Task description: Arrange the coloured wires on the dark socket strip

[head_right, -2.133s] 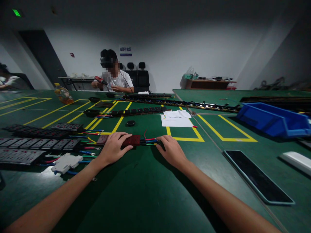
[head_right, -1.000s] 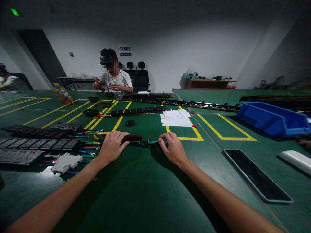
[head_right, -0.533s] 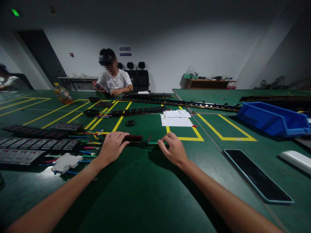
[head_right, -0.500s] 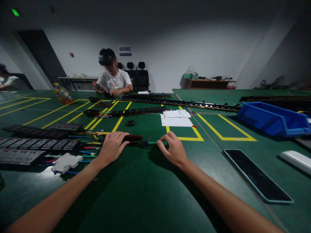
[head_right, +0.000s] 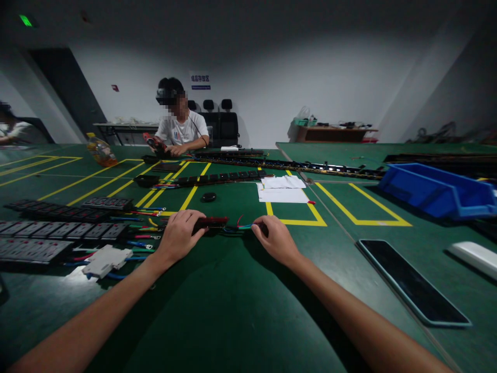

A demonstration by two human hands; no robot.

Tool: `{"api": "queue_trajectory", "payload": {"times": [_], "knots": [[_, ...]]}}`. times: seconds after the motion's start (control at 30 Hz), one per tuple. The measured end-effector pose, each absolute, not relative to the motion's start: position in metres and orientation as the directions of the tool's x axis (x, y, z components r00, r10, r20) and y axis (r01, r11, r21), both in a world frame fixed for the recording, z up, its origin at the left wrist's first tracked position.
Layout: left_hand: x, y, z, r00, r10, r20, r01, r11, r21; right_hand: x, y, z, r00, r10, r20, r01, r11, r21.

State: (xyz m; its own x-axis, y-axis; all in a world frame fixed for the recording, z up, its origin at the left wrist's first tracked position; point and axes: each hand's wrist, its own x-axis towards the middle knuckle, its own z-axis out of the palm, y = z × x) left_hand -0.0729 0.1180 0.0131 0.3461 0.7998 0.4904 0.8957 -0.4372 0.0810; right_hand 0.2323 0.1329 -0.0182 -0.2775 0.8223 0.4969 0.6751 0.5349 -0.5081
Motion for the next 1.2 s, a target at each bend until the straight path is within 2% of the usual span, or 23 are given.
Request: {"api": "queue_trajectory", "payload": {"times": [0.17, 0.4, 0.63, 0.83, 1.0, 1.07, 1.2], "knots": [[-0.0733, 0.1183, 0.0125, 0.379, 0.786, 0.488, 0.876, -0.474, 0.083, 0.2319, 0.1308, -0.0170, -0.249, 0.803, 0.542, 0.654, 0.552, -0.517], [-0.0720, 0.1185, 0.0114, 0.369, 0.807, 0.460, 0.884, -0.458, 0.095, 0.2315, 0.1311, -0.0209, -0.272, 0.743, 0.612, 0.654, 0.609, -0.448], [-0.0738, 0.1188, 0.0114, 0.445, 0.731, 0.516, 0.842, -0.538, 0.036, 0.2328, 0.1317, -0.0242, -0.233, 0.762, 0.605, 0.743, 0.541, -0.395], [-0.0745, 0.1172, 0.0113, 0.470, 0.682, 0.560, 0.837, -0.546, -0.038, 0.2338, 0.1314, -0.0243, -0.253, 0.746, 0.617, 0.762, 0.546, -0.347], [-0.0740, 0.1181, 0.0117, 0.534, 0.638, 0.555, 0.796, -0.600, -0.077, 0.2335, 0.1317, -0.0239, -0.211, 0.754, 0.623, 0.745, 0.536, -0.397], [-0.0734, 0.1182, 0.0128, 0.564, 0.625, 0.539, 0.766, -0.640, -0.061, 0.2332, 0.1320, -0.0233, -0.182, 0.763, 0.621, 0.732, 0.526, -0.432], [-0.0729, 0.1165, 0.0154, 0.554, 0.658, 0.510, 0.738, -0.671, 0.064, 0.2323, 0.1306, -0.0214, -0.158, 0.756, 0.635, 0.737, 0.518, -0.433]]}}
